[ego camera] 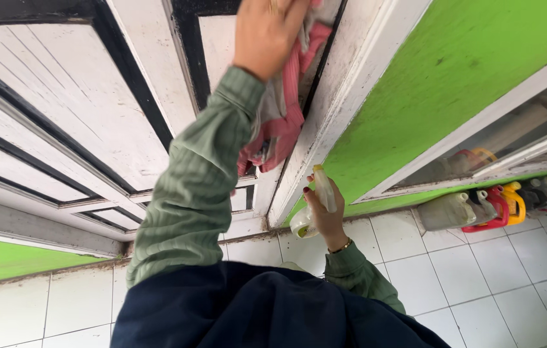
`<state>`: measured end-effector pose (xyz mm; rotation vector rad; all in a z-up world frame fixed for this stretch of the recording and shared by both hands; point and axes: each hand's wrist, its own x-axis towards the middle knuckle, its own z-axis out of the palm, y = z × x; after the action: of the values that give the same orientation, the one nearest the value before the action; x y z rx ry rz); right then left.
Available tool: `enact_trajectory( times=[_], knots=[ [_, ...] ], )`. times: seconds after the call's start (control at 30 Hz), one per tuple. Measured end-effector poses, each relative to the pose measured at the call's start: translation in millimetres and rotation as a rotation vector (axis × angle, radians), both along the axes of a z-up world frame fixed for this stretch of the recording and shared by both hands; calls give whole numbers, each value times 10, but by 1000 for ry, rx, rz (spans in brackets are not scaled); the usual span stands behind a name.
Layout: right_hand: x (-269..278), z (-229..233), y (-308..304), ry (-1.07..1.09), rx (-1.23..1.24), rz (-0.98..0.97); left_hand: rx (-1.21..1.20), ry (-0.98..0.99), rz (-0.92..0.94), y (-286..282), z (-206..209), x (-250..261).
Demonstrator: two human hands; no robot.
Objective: The person sprays a cleaning solution onto a white door with black trim and wipes the surface with a cloth. They repeatedly spray and wipe different sections of the door, including the frame and lower edges.
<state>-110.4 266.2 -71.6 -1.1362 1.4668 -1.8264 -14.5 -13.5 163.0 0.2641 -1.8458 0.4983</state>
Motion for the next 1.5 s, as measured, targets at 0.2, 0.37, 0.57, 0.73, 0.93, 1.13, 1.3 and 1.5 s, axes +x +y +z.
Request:
enact_trajectory(
  times=[0.2, 0.37, 0.57, 0.73, 0.93, 1.13, 1.3, 1.5],
  knots=[
    [35, -30, -2, 8, 68, 3, -33, -35, -33, 124, -646, 143],
    [78, 4, 17, -21, 61, 15, 144, -72, -66, 260, -1216, 277],
    [123, 41, 99, 27, 63, 14, 496, 9, -63, 375, -1816, 333],
    [173, 85, 21, -24, 38, 21, 679, -25, 37, 497, -2077, 323],
    [101, 742, -400, 113, -237, 28, 675, -145, 12, 773, -1970, 466],
    [379, 1742, -591, 231, -328, 22, 1665, 491, -532, 530, -2739, 593],
    [739, 1657, -686, 328, -248, 75, 1617, 1093, -467, 600, -3924, 1677],
    [956, 1209, -840, 171, -289, 172, 1654, 1713, -281, 1649, -4638, 2877]
  ],
)
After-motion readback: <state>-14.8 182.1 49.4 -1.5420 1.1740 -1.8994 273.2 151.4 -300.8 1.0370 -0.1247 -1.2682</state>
